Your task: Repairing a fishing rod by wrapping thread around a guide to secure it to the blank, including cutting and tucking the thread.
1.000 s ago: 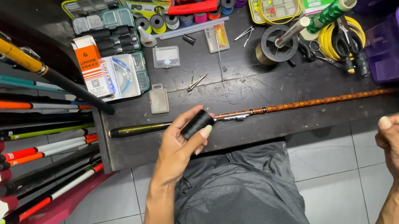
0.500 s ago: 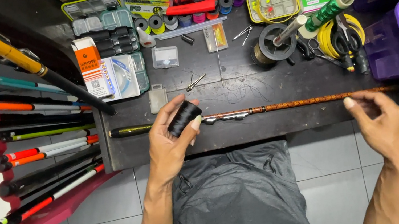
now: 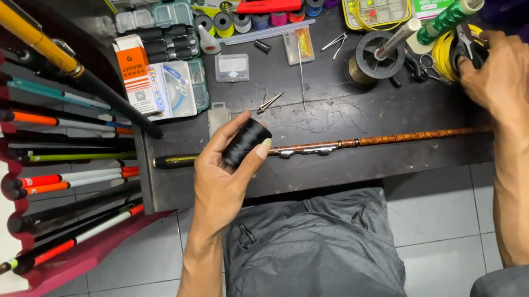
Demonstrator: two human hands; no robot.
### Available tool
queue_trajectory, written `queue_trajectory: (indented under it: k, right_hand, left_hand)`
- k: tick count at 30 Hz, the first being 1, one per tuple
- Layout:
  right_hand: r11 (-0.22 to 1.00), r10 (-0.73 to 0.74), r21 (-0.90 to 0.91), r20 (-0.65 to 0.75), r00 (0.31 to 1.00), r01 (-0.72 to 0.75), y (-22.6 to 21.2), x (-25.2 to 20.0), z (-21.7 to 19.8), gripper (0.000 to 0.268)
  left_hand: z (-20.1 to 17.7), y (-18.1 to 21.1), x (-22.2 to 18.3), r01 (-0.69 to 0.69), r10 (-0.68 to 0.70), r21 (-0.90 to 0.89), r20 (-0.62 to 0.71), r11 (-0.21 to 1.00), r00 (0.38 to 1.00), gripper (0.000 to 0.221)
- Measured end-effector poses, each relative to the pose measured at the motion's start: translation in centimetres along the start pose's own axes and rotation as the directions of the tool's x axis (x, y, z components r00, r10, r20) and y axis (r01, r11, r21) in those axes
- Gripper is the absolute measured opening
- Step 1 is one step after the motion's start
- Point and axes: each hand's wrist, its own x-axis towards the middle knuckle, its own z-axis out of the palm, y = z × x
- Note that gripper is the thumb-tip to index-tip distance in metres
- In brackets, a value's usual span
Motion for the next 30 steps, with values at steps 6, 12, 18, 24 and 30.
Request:
queue_trajectory:
  k: [6, 12, 18, 24, 30]
  right_hand:
    - [0.999, 0.020, -0.040, 0.058, 0.998, -0.017, -0.3, 0.7, -0.4, 0.045]
    - [0.995, 0.095, 0.022, 0.120, 0.988, -0.098, 0.3, -0.9, -1.6, 0.047]
    - [0.845, 0.105, 0.530, -0.030, 0.994, -0.073, -4.1, -7.9, -7.3, 0.047]
    - [0.438, 0.029, 0.877, 0.203, 0.979, -0.195, -12.0, -13.0, -11.4, 0.060]
    - [0.061, -0.241, 0.941, 0.337, 0.910, -0.333, -18.1, -16.1, -7.9, 0.061]
  left_hand:
    - [-0.4, 0.3, 0.5, -0.015, 0.015, -0.016, -0.016, 1.000, 1.000, 0.049]
    - [-0.3, -0.2, 1.1, -0.062, 0.062, -0.011, 0.001, 0.998, 0.998, 0.050]
    - [-0.1, 0.0, 1.7, 0.011, -0.011, -0.003, 0.050, 1.000, 0.999, 0.053]
    - [0.1, -0.3, 1.9, 0.063, -0.046, -0.118, 0.144, 0.991, 0.989, 0.056]
    - [0.3, -0.4, 1.6, -0.357, 0.344, 0.184, 0.097, 0.916, 0.934, 0.043]
